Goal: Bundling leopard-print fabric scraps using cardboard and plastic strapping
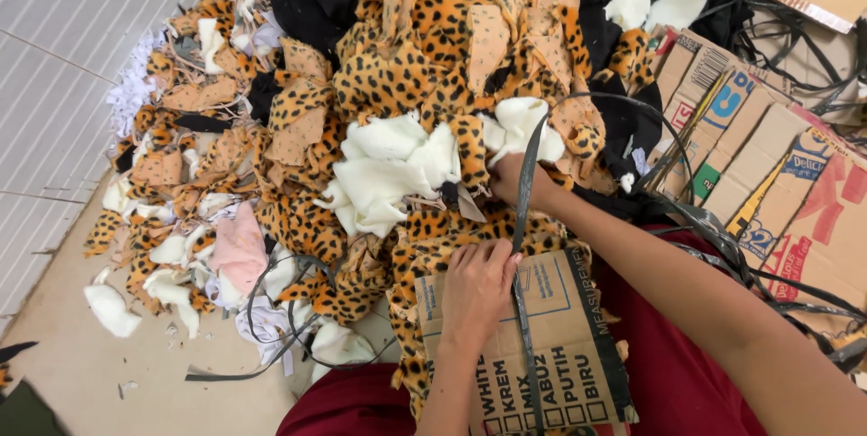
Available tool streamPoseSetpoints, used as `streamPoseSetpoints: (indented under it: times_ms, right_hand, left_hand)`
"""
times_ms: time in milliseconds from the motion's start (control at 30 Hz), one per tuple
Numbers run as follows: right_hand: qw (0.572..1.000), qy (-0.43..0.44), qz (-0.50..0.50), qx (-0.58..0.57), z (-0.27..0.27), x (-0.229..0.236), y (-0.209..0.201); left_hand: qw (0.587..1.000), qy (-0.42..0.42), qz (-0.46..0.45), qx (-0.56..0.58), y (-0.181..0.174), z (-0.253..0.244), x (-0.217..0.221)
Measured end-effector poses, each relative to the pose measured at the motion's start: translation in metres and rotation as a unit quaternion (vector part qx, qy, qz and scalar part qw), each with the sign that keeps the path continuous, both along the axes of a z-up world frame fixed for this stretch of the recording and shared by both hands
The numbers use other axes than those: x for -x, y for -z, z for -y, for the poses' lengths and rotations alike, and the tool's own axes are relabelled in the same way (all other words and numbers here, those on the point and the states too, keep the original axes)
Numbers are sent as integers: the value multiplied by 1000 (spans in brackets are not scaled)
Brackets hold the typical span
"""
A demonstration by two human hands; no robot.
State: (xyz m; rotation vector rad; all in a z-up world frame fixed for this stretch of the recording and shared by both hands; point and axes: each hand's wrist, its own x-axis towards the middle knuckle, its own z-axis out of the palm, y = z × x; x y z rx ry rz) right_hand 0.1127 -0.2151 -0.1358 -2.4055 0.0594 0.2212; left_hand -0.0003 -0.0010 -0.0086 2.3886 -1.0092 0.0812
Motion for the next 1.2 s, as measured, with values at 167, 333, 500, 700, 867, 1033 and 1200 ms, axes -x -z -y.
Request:
streamPoseSetpoints:
  times_ms: [167,333,500,700,867,1033,1200]
  right_hand:
    - [922,139,-42,-359,-17,13,-177]
    - [878,133,98,-448,-2,-6,-240]
    - [917,83,268,-284,58,-23,-259]
    - [983,22,-57,172,0,25,-208]
    - [975,-127,-160,93,1,31,-75]
    - [959,-88,-73,260,-25,45,-102]
    - [995,-78,22,63,1,29,-89]
  left_hand:
    - [1000,-2,-3,-5,1,0,1]
    - [1000,-3,-18,-14,2,0,0]
    - [1000,4,-14,-6,-6,1,-1]
    - [1000,-20,-12,-17,-2,1,2]
    - [1000,-12,24,11,12,0,1]
    - [1000,-9,25,15,12,0,0]
    - [1000,-5,25,8,7,-1,0]
